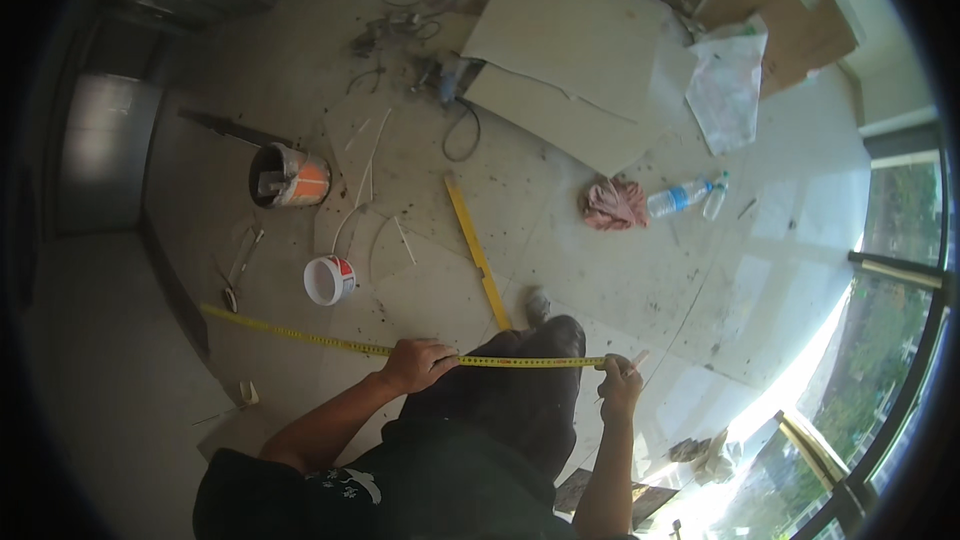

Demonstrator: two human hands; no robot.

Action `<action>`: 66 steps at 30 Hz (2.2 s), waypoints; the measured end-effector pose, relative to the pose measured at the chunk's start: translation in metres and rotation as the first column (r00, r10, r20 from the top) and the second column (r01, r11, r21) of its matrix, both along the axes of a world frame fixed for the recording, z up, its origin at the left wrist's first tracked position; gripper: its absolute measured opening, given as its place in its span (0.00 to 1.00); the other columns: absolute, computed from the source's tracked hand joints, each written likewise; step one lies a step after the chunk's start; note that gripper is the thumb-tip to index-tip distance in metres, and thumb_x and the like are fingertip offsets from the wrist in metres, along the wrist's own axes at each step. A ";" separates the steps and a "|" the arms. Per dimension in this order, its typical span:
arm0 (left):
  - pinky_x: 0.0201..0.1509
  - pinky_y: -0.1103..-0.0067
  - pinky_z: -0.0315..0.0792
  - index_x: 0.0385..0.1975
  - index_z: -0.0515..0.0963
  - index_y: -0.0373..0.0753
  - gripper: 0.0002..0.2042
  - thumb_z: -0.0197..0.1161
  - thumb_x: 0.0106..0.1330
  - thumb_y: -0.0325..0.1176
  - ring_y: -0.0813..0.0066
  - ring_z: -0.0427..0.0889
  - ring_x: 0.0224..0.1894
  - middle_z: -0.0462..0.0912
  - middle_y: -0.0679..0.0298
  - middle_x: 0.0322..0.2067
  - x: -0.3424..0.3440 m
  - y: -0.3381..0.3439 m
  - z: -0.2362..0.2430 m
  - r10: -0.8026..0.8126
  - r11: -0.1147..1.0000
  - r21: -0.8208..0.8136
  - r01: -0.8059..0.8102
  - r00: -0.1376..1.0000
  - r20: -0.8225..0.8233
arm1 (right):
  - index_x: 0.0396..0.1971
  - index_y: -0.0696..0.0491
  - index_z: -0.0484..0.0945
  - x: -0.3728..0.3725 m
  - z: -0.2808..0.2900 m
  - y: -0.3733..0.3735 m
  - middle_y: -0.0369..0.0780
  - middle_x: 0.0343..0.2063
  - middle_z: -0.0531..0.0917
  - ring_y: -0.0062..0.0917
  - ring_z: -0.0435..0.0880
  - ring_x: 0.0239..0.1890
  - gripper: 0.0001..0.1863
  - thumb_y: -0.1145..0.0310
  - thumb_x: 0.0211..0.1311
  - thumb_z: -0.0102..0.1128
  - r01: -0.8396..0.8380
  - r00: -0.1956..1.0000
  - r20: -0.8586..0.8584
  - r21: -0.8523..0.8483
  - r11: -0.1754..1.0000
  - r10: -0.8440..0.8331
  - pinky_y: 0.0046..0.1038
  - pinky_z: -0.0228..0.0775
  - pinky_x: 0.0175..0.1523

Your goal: Measuring floor sections and tiles, marking tiles for cutting, and smoothing mortar for installation.

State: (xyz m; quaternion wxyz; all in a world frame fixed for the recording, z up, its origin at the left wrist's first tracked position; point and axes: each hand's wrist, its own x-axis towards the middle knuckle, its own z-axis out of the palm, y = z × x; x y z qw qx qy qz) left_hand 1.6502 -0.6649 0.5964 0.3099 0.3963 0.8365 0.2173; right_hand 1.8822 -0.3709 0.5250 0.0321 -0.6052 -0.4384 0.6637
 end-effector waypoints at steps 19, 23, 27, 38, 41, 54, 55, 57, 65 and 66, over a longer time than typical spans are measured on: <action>0.27 0.77 0.71 0.44 0.79 0.38 0.15 0.58 0.70 0.44 0.76 0.77 0.25 0.78 0.64 0.28 -0.172 -0.166 -0.052 0.917 0.217 -0.386 -0.896 0.052 0.395 | 0.22 0.53 0.73 -0.398 -0.131 0.220 0.33 0.12 0.68 0.21 0.65 0.10 0.19 0.54 0.58 0.66 -0.549 0.810 0.450 0.363 0.753 0.375 0.30 0.56 0.15; 0.32 0.74 0.75 0.44 0.79 0.38 0.13 0.59 0.69 0.40 0.73 0.77 0.26 0.75 0.64 0.28 -0.310 -0.159 -0.074 0.895 0.141 -0.403 -0.904 -0.058 0.443 | 0.22 0.53 0.73 -0.481 -0.113 0.206 0.33 0.12 0.69 0.20 0.65 0.10 0.18 0.54 0.61 0.64 -0.425 0.844 0.500 0.401 0.811 0.195 0.29 0.55 0.14; 0.36 0.71 0.77 0.39 0.77 0.37 0.08 0.59 0.68 0.34 0.69 0.77 0.26 0.75 0.63 0.25 -0.528 -0.230 -0.104 0.754 -0.193 -0.331 -0.924 -0.356 0.552 | 0.25 0.59 0.76 -0.538 -0.071 0.124 0.43 0.16 0.76 0.33 0.75 0.19 0.22 0.51 0.60 0.62 -0.336 0.816 0.549 0.199 0.921 0.179 0.36 0.64 0.24; 0.29 0.69 0.70 0.32 0.78 0.31 0.19 0.51 0.71 0.43 0.66 0.77 0.21 0.78 0.60 0.19 -1.144 -0.096 0.020 0.608 0.723 -0.049 -0.689 0.668 -0.428 | 0.24 0.60 0.81 -0.656 -0.061 -0.034 0.53 0.24 0.82 0.45 0.83 0.29 0.24 0.50 0.55 0.63 -0.277 0.700 0.688 0.013 0.961 0.193 0.44 0.71 0.37; 0.32 0.64 0.71 0.33 0.78 0.30 0.18 0.52 0.68 0.42 0.58 0.79 0.23 0.81 0.55 0.22 -1.198 0.046 0.019 0.346 0.870 -0.158 -0.466 0.808 -0.476 | 0.29 0.62 0.81 -0.717 -0.101 -0.011 0.52 0.25 0.83 0.43 0.83 0.30 0.26 0.48 0.57 0.63 -0.250 0.682 0.706 -0.021 0.968 0.191 0.41 0.71 0.37; 0.44 0.63 0.75 0.46 0.81 0.39 0.14 0.58 0.64 0.37 0.48 0.83 0.42 0.84 0.49 0.37 -1.268 0.514 -0.151 -0.761 0.615 -0.447 0.650 0.637 -0.122 | 0.29 0.57 0.82 -1.191 -0.199 0.177 0.47 0.28 0.84 0.29 0.82 0.31 0.30 0.39 0.58 0.61 0.432 0.849 0.364 -0.063 0.900 -0.383 0.37 0.75 0.39; 0.46 0.64 0.75 0.47 0.81 0.39 0.15 0.58 0.63 0.36 0.48 0.82 0.42 0.84 0.48 0.38 -1.276 0.545 -0.155 -0.802 0.555 -0.450 0.700 0.594 -0.066 | 0.28 0.56 0.81 -1.212 -0.198 0.197 0.44 0.26 0.83 0.27 0.80 0.30 0.29 0.39 0.58 0.61 0.538 0.809 0.381 -0.170 0.825 -0.449 0.36 0.74 0.37; 0.44 0.63 0.75 0.44 0.82 0.41 0.13 0.57 0.63 0.35 0.49 0.83 0.40 0.84 0.49 0.37 -1.255 0.590 -0.162 -0.888 0.408 -0.386 0.827 0.458 0.043 | 0.27 0.56 0.80 -1.227 -0.232 0.183 0.36 0.21 0.78 0.20 0.74 0.25 0.24 0.46 0.63 0.61 0.843 0.535 0.261 -0.115 0.525 -0.803 0.32 0.67 0.29; 0.42 0.63 0.74 0.40 0.82 0.39 0.11 0.59 0.62 0.34 0.49 0.82 0.37 0.83 0.49 0.32 -1.250 0.715 -0.313 -0.956 0.063 -0.363 0.930 0.161 0.247 | 0.28 0.52 0.74 -1.234 -0.302 0.234 0.32 0.16 0.69 0.18 0.63 0.14 0.13 0.58 0.65 0.60 0.958 -0.021 0.267 -0.272 -0.096 -0.964 0.28 0.52 0.17; 0.42 0.63 0.74 0.40 0.82 0.39 0.11 0.59 0.62 0.34 0.49 0.82 0.37 0.83 0.49 0.32 -1.253 0.717 -0.334 -0.950 0.051 -0.359 0.932 0.156 0.269 | 0.26 0.52 0.74 -1.237 -0.323 0.228 0.31 0.15 0.69 0.17 0.63 0.13 0.13 0.59 0.64 0.61 0.952 -0.059 0.291 -0.272 -0.142 -0.955 0.27 0.52 0.17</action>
